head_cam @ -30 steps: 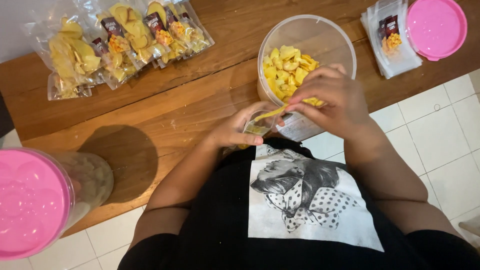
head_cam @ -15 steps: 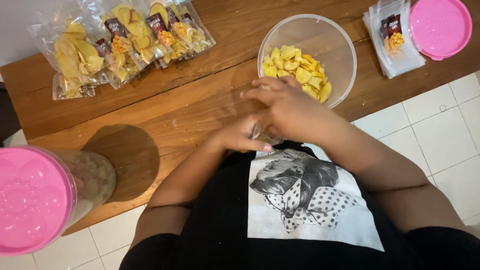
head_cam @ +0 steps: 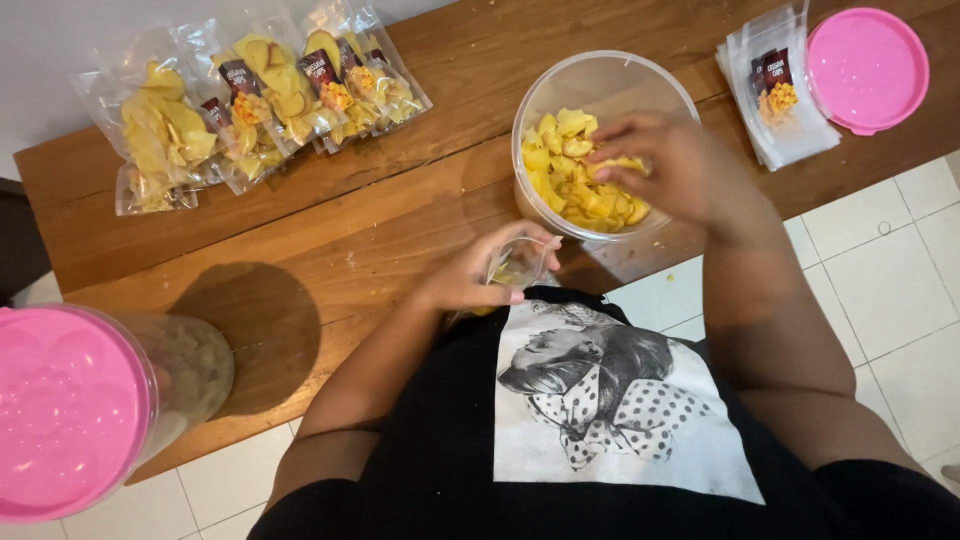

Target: Packing cassava chips from a large bowl into small plastic bags using hands and a small plastic container.

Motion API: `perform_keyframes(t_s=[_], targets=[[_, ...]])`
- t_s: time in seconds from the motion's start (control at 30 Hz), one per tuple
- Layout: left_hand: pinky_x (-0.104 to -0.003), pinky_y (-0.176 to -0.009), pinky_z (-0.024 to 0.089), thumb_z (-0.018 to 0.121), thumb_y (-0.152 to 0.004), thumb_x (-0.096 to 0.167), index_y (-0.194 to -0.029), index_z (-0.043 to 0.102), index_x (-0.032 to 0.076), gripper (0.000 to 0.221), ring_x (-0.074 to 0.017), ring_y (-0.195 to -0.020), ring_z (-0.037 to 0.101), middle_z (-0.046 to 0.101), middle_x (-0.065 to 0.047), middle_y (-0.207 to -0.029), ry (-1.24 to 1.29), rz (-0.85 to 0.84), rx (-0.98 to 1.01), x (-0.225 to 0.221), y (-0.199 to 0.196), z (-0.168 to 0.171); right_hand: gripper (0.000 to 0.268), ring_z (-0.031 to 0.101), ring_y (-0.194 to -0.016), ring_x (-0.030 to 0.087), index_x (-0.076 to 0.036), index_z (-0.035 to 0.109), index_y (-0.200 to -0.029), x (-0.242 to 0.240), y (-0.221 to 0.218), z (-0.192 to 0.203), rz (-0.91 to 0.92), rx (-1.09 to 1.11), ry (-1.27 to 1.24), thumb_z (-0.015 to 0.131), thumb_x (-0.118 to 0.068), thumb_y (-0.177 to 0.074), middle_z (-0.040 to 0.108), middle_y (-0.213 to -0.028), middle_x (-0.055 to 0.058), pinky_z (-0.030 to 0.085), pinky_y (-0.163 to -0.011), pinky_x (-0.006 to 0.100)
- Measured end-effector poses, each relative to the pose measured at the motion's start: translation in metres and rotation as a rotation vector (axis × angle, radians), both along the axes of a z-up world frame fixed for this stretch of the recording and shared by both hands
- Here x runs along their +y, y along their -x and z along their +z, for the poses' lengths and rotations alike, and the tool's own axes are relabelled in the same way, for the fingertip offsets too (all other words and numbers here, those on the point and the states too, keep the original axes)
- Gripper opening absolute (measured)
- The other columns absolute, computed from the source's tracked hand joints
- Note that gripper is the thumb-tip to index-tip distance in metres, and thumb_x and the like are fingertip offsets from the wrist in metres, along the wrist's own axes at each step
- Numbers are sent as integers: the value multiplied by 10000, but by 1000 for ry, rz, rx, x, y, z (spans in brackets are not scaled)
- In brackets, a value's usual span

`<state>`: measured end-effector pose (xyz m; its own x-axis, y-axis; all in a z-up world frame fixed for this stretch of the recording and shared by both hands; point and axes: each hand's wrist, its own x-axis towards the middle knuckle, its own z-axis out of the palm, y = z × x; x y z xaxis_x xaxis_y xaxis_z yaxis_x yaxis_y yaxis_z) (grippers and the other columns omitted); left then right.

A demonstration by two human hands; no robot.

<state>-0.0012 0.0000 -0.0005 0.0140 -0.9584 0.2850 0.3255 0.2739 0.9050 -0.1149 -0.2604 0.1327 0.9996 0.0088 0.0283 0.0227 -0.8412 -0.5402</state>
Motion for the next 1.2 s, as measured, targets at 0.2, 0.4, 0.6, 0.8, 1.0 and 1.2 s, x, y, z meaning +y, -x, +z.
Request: perform_keyframes(t_s=[0.2, 0.4, 0.6, 0.8, 1.0, 1.2], targets=[[-365, -1011, 539, 769, -829, 121, -1453, 392, 9, 738, -199, -1115, 627, 602, -158, -1225, -8, -8, 43, -2, 3, -8, 457, 725, -1045, 325, -204, 775, -1156, -28, -4, -53, -275, 577, 315, 769, -496, -804, 795, -1007, 43, 563, -840, 451], [-390, -1037, 532, 782, -823, 133, -1441, 404, 3, 736, -203, -1129, 617, 569, -149, -1238, -16, -9, 65, -3, 5, -2, 415, 741, -992, 352, -191, 821, -1051, 15, -15, -59, -266, 630, 485, 751, -517, -803, 777, -965, 121, 587, -851, 447], [-402, -1048, 526, 771, -821, 118, -1445, 402, -12, 736, -207, -1132, 617, 567, -159, -1245, -6, -11, 56, -4, 6, -6, 282, 720, -958, 346, -192, 811, -958, 10, -16, -78, -118, 362, 472, 767, -421, -800, 749, -890, 85, 586, -812, 462], [-398, -1049, 509, 776, -829, 134, -1458, 381, -10, 756, -204, -1145, 610, 554, -152, -1254, 13, 9, 26, -1, 5, -10, 203, 688, -1014, 390, -144, 748, -993, -3, -5, -58, -179, 185, 172, 738, -295, -858, 762, -990, 110, 551, -843, 511], [-389, -1047, 504, 764, -836, 136, -1462, 388, -1, 743, -205, -1136, 620, 559, -138, -1235, -6, 6, 25, -4, 4, -10, 166, 697, -963, 368, -54, 689, -1035, -6, -4, -51, -253, 25, -120, 733, -78, -877, 718, -960, 173, 578, -793, 408], [-386, -1056, 472, 767, -835, 135, -1456, 384, -3, 743, -199, -1133, 609, 567, -158, -1247, -6, 15, 28, -8, 5, -15, 258, 705, -823, 333, -72, 708, -1139, -16, -4, -72, -251, 13, -80, 752, -90, -886, 717, -851, 157, 567, -697, 391]])
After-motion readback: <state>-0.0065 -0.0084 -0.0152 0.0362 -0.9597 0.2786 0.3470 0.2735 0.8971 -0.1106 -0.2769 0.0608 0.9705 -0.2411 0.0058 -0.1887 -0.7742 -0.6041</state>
